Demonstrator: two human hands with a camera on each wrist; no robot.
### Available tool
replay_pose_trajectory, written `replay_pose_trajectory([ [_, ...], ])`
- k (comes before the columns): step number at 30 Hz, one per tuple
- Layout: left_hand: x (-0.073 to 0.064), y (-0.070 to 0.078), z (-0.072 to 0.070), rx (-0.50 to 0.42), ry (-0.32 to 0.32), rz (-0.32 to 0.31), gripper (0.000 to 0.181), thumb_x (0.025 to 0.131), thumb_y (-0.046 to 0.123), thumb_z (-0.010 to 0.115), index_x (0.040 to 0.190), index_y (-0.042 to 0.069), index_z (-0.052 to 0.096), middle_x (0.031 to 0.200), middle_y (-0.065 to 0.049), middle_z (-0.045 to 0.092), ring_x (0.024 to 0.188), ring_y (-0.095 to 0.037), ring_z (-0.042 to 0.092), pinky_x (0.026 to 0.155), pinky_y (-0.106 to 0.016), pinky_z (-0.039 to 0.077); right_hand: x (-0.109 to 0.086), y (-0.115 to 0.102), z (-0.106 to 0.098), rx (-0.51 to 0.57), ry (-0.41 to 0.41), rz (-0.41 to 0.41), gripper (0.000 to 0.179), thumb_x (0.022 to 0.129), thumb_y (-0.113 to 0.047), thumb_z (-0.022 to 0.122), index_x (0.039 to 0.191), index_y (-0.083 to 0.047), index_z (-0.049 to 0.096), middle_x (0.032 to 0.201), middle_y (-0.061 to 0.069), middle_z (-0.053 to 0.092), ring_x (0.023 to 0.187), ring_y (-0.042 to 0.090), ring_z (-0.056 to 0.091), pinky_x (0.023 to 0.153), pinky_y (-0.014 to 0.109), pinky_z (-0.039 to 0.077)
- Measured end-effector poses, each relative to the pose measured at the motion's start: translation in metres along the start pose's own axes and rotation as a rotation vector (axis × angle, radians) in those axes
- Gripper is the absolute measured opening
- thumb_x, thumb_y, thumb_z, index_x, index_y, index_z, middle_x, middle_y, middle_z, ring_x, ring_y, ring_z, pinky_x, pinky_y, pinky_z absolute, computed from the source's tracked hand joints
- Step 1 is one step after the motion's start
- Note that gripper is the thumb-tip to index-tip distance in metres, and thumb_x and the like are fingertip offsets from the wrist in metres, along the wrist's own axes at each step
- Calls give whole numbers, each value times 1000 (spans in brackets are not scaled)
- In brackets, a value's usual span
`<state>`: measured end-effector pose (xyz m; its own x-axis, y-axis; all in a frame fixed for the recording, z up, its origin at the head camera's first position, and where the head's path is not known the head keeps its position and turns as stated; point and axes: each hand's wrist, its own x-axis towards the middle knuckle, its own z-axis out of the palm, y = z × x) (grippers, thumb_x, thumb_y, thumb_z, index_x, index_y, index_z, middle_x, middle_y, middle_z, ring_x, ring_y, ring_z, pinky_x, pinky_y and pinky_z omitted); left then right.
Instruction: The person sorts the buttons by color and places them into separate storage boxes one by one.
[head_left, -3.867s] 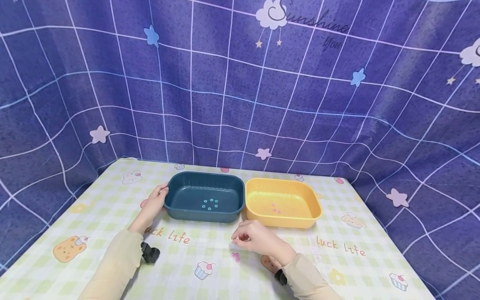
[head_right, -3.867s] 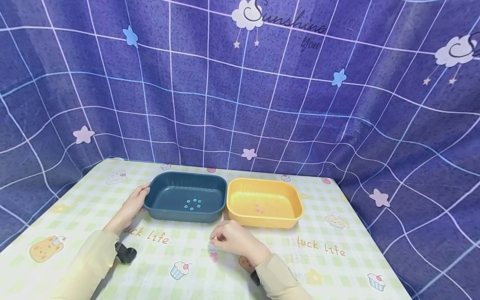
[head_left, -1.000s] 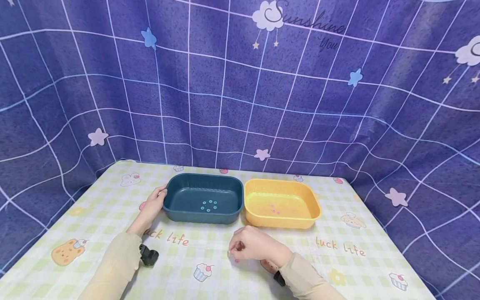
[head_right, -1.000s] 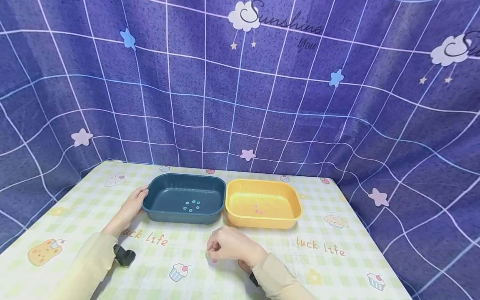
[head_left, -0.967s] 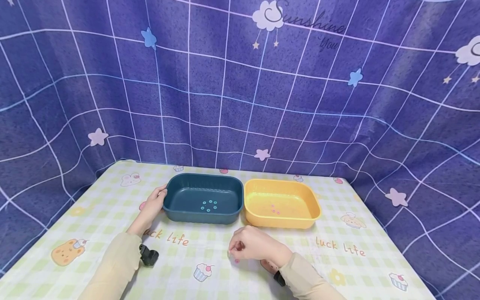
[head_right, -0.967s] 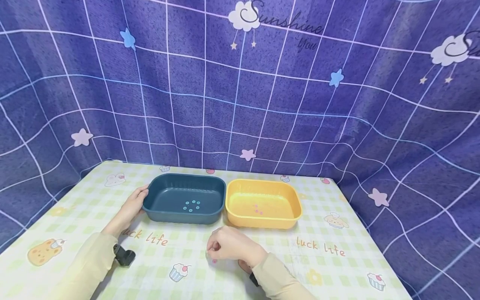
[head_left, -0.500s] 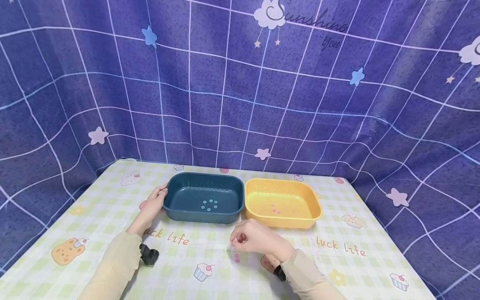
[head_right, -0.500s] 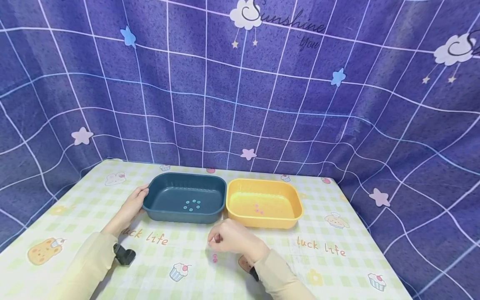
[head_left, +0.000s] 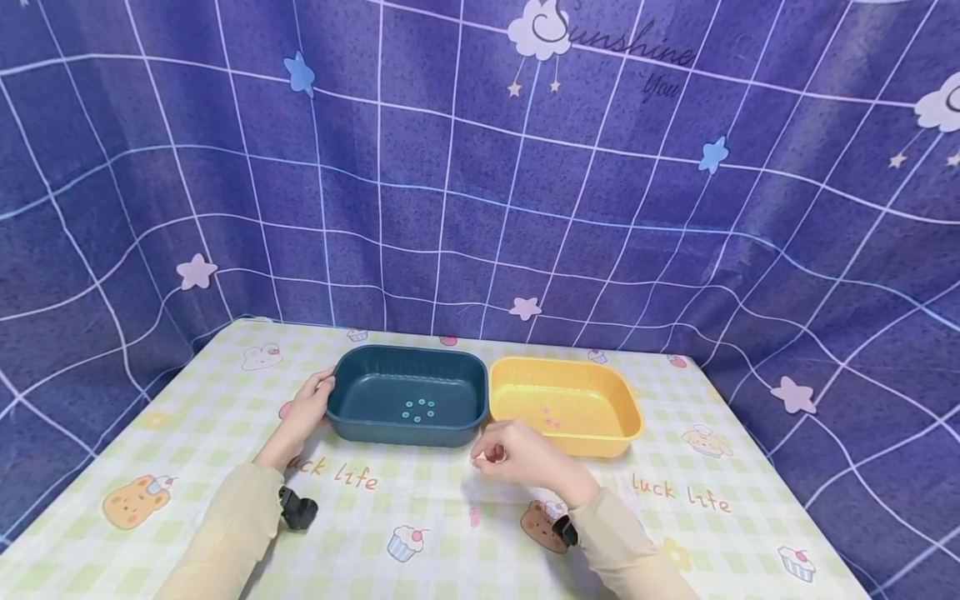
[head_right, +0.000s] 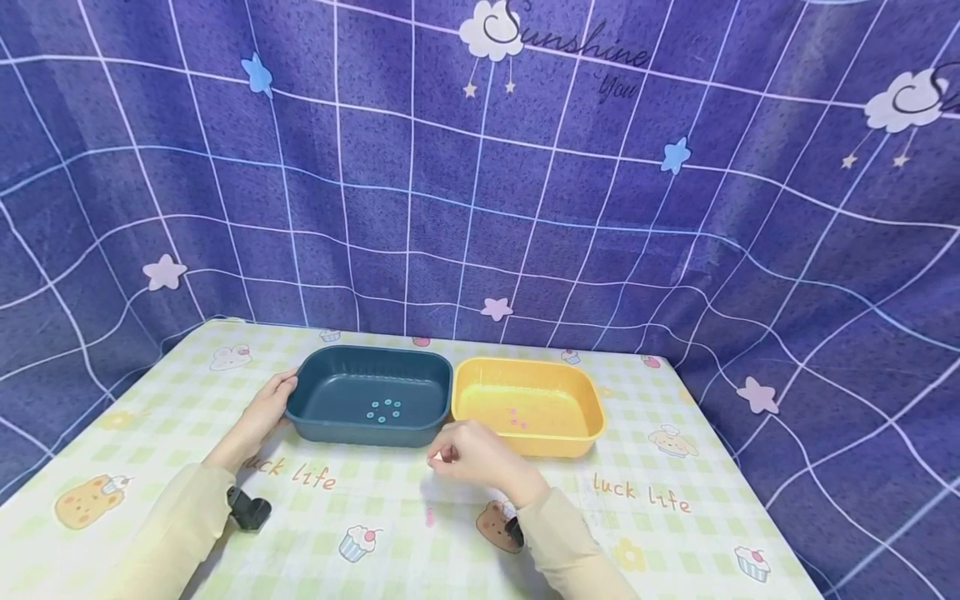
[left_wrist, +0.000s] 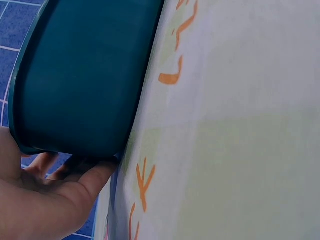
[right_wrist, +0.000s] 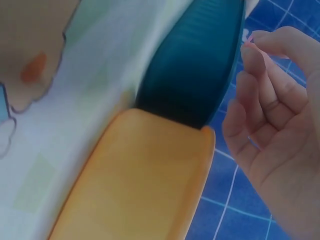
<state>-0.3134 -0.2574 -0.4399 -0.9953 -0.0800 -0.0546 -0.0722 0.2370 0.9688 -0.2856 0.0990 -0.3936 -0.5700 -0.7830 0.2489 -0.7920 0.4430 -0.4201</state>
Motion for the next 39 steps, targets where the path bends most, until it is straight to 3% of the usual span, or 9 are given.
replay_pose_trajectory([
  [8,1,0,1,16,13,-6,55,103,35,21,150,8,15,154,-24,15,137,-42,26,105,-55,35,-1,8,-12,9,100,-11,6,82,-7,66,82,-8,72,70,-6,58,66,9,54,61,18,49],
  [15,2,2,0,23,17,-8,56,103,35,22,150,8,15,154,-24,15,137,-42,26,105,-55,35,-2,18,-18,-15,127,-3,10,79,-4,65,84,-6,73,74,-5,64,64,4,53,58,14,47],
  [26,1,3,1,21,18,-6,56,103,37,22,151,9,15,154,-23,16,137,-40,27,104,-55,36,-8,31,-29,12,152,128,6,82,-14,68,85,-11,72,69,-8,59,64,0,50,58,17,46],
  [39,-1,2,-1,10,6,-5,57,103,38,23,151,9,16,154,-23,16,138,-41,25,105,-55,35,-16,50,-36,19,183,233,7,82,-11,68,87,-9,72,71,-6,60,65,2,51,60,18,47],
])
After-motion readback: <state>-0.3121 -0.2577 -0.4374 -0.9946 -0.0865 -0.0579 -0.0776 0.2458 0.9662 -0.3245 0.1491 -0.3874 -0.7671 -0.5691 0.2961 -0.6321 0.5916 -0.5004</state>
